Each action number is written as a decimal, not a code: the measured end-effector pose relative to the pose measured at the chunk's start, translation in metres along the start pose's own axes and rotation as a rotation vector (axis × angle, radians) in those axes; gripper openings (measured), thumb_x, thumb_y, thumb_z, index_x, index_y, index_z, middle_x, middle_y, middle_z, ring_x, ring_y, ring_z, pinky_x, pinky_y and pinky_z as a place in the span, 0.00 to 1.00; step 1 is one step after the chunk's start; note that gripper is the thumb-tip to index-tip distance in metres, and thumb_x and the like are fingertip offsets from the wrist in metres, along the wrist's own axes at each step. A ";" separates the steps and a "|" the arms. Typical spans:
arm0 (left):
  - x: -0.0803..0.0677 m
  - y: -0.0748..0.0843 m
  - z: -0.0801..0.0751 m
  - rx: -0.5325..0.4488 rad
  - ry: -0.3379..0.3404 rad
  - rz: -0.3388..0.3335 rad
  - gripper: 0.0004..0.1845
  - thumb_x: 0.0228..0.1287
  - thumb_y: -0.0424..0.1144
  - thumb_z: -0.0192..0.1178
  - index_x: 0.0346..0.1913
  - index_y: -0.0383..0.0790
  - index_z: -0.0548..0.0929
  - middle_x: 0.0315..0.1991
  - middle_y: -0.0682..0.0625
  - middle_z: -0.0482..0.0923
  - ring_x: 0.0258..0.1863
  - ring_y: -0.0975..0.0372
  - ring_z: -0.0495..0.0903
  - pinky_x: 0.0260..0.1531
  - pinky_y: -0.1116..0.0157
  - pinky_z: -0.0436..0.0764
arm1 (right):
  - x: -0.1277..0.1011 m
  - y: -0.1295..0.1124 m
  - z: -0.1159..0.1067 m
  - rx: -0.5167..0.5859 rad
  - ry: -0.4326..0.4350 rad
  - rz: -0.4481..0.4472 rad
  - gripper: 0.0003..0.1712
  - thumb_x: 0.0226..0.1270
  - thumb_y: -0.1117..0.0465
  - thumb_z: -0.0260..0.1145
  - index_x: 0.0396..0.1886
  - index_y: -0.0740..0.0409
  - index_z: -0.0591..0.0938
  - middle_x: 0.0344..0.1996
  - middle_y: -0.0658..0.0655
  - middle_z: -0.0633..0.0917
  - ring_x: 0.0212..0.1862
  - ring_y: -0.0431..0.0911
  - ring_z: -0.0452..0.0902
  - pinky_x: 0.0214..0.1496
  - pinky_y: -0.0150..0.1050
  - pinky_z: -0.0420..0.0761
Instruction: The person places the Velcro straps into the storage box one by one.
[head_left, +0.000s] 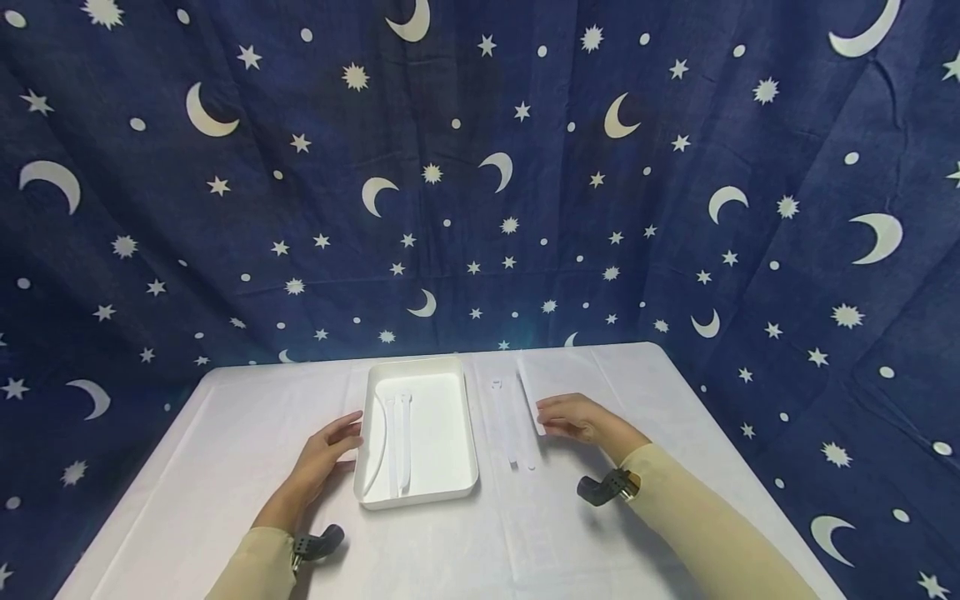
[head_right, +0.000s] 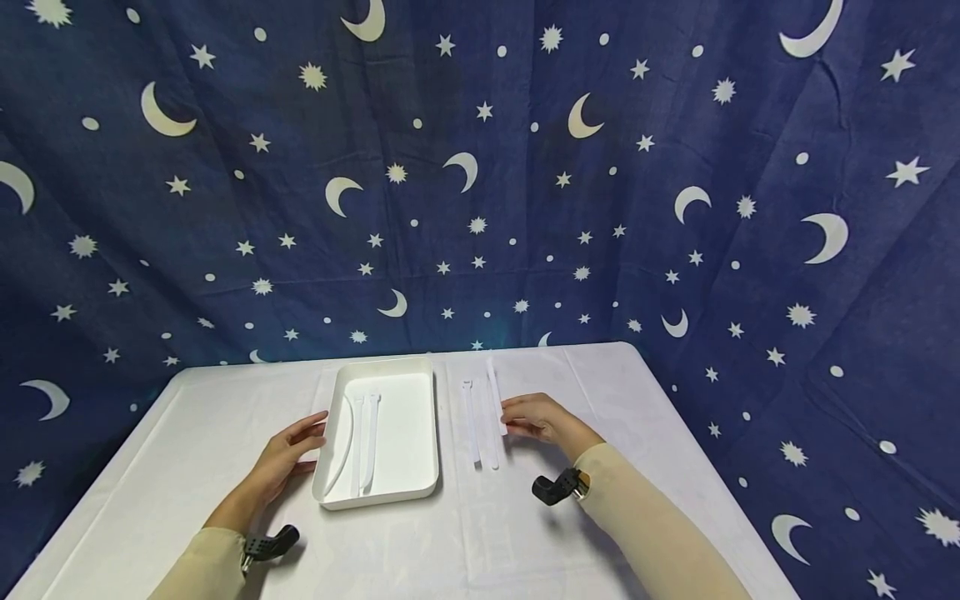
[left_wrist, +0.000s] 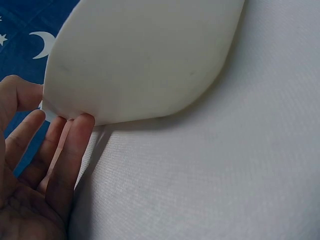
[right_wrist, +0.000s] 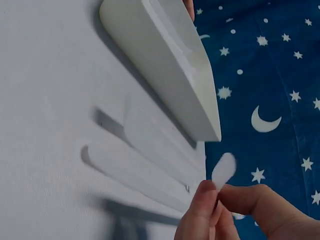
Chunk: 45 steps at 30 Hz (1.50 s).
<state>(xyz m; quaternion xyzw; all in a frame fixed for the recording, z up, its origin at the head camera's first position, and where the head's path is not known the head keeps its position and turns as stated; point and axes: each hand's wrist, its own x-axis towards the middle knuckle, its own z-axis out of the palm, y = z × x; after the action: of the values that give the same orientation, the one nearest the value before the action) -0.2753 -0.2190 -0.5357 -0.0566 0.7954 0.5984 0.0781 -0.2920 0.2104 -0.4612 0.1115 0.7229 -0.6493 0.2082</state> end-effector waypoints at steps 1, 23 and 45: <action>0.000 0.000 0.000 -0.005 -0.001 -0.001 0.35 0.64 0.40 0.61 0.74 0.44 0.64 0.71 0.36 0.65 0.67 0.41 0.68 0.53 0.57 0.85 | 0.000 0.000 0.002 0.002 -0.002 -0.008 0.31 0.58 0.76 0.65 0.63 0.78 0.70 0.37 0.57 0.82 0.33 0.41 0.81 0.44 0.35 0.89; 0.002 0.000 -0.001 -0.014 0.004 0.000 0.35 0.64 0.41 0.61 0.73 0.45 0.64 0.70 0.36 0.66 0.67 0.42 0.69 0.52 0.57 0.86 | -0.009 -0.020 0.048 -0.011 -0.116 -0.101 0.30 0.57 0.75 0.65 0.61 0.79 0.71 0.34 0.56 0.83 0.31 0.40 0.82 0.39 0.32 0.89; -0.001 0.001 0.001 -0.003 0.002 0.002 0.34 0.65 0.40 0.60 0.73 0.44 0.64 0.70 0.35 0.65 0.67 0.41 0.68 0.51 0.57 0.86 | -0.013 -0.026 0.083 -0.089 -0.144 -0.091 0.25 0.54 0.76 0.66 0.55 0.74 0.77 0.28 0.57 0.82 0.27 0.41 0.81 0.37 0.35 0.90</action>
<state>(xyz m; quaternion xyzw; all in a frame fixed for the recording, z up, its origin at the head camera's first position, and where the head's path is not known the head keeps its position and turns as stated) -0.2749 -0.2177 -0.5350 -0.0566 0.7947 0.5995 0.0765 -0.2789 0.1268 -0.4376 0.0220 0.7386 -0.6316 0.2347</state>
